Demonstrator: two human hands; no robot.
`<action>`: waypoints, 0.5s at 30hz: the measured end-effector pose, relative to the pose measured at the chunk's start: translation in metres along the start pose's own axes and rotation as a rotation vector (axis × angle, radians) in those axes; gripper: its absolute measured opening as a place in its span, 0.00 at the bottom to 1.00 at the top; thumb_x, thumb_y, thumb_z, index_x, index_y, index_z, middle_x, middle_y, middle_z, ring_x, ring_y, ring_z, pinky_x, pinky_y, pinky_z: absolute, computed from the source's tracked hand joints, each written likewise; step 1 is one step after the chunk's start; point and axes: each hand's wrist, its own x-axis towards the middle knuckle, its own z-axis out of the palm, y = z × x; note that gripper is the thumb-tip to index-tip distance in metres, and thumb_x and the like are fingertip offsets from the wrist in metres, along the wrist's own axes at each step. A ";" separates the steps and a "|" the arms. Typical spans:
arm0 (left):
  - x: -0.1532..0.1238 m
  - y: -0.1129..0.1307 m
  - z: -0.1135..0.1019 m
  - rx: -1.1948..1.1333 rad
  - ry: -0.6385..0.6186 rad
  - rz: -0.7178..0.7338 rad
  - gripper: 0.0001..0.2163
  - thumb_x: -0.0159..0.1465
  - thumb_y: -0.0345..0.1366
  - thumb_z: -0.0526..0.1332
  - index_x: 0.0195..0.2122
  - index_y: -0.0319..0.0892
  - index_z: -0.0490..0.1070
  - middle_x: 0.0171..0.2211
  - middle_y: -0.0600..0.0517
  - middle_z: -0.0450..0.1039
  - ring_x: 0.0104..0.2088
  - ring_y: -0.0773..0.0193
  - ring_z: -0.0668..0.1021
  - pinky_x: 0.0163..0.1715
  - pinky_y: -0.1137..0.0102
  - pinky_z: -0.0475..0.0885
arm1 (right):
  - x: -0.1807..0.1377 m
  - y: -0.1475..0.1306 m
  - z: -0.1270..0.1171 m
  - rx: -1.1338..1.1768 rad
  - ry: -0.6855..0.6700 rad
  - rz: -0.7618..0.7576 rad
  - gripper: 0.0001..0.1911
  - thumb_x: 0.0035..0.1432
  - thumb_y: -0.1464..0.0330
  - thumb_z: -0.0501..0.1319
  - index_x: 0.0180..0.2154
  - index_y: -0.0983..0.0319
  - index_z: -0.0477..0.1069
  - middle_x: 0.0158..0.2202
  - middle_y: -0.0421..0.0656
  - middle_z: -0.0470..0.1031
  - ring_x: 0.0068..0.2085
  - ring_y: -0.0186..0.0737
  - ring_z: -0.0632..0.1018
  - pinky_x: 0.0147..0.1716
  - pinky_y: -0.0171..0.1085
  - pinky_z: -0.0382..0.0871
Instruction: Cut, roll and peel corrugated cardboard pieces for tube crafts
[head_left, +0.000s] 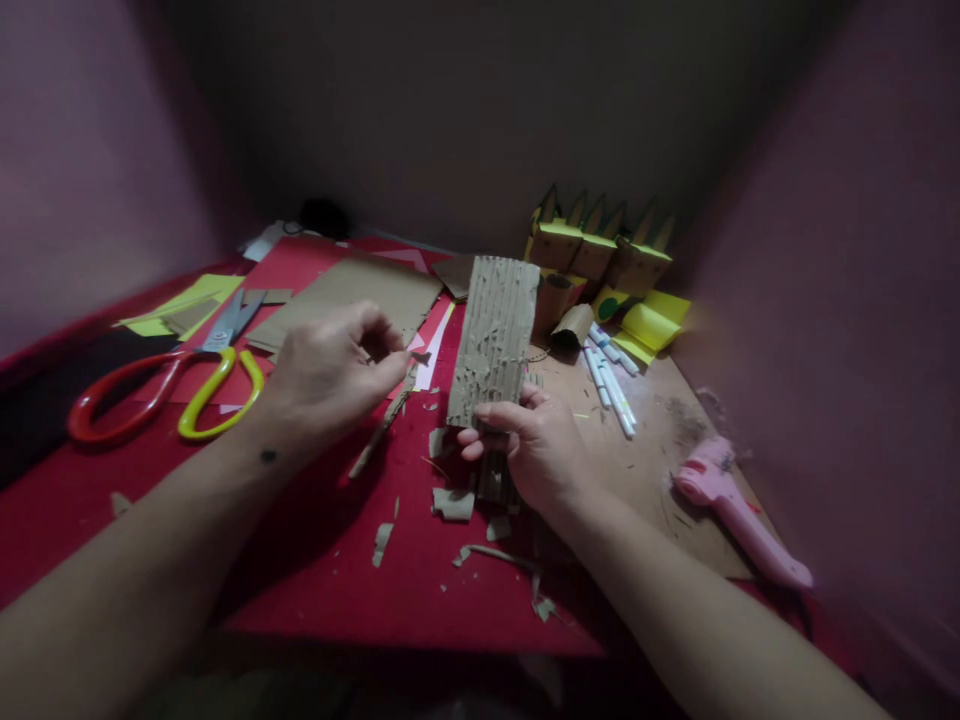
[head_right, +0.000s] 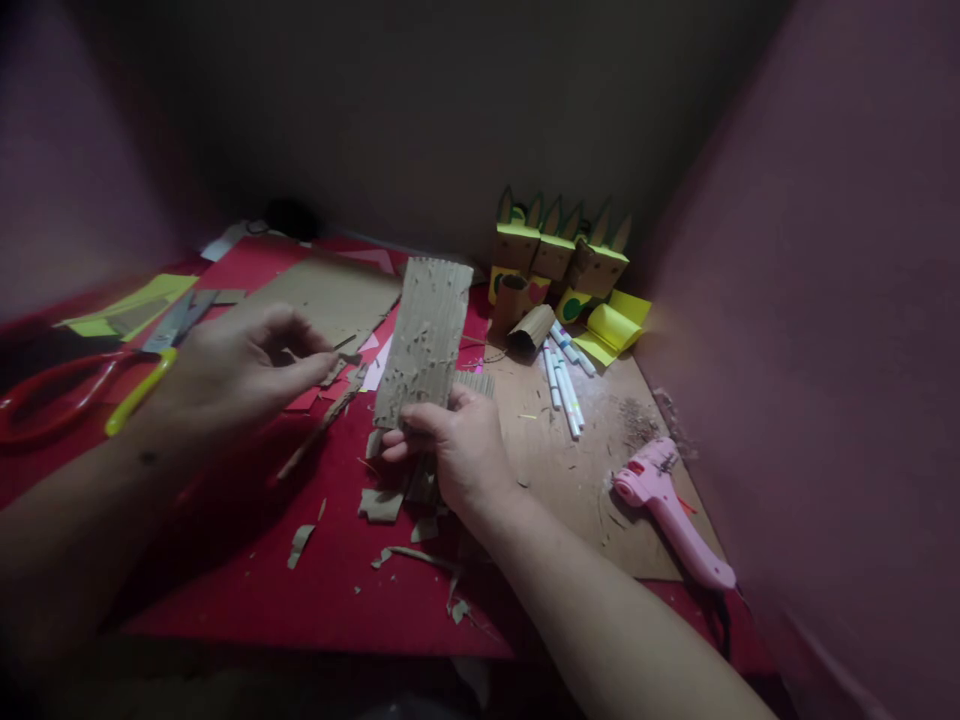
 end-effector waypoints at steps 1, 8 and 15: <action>-0.001 0.001 0.000 -0.046 -0.030 0.000 0.03 0.54 0.34 0.60 0.29 0.43 0.72 0.24 0.55 0.73 0.24 0.66 0.72 0.25 0.70 0.65 | 0.000 0.000 0.000 0.010 0.005 -0.005 0.10 0.38 0.73 0.66 0.27 0.64 0.68 0.21 0.39 0.74 0.19 0.37 0.77 0.17 0.32 0.73; -0.017 0.012 0.010 -0.157 -0.168 0.246 0.08 0.62 0.35 0.57 0.37 0.41 0.75 0.26 0.53 0.76 0.24 0.68 0.75 0.25 0.73 0.68 | 0.003 0.001 0.000 -0.001 0.021 -0.031 0.13 0.39 0.72 0.67 0.31 0.63 0.70 0.24 0.38 0.76 0.20 0.33 0.76 0.20 0.32 0.72; -0.023 0.007 0.025 0.094 -0.107 0.593 0.09 0.67 0.31 0.54 0.35 0.37 0.74 0.29 0.48 0.77 0.29 0.63 0.78 0.29 0.71 0.70 | 0.003 0.003 0.000 0.025 0.051 -0.074 0.12 0.38 0.73 0.67 0.30 0.63 0.72 0.27 0.39 0.78 0.23 0.32 0.75 0.22 0.31 0.71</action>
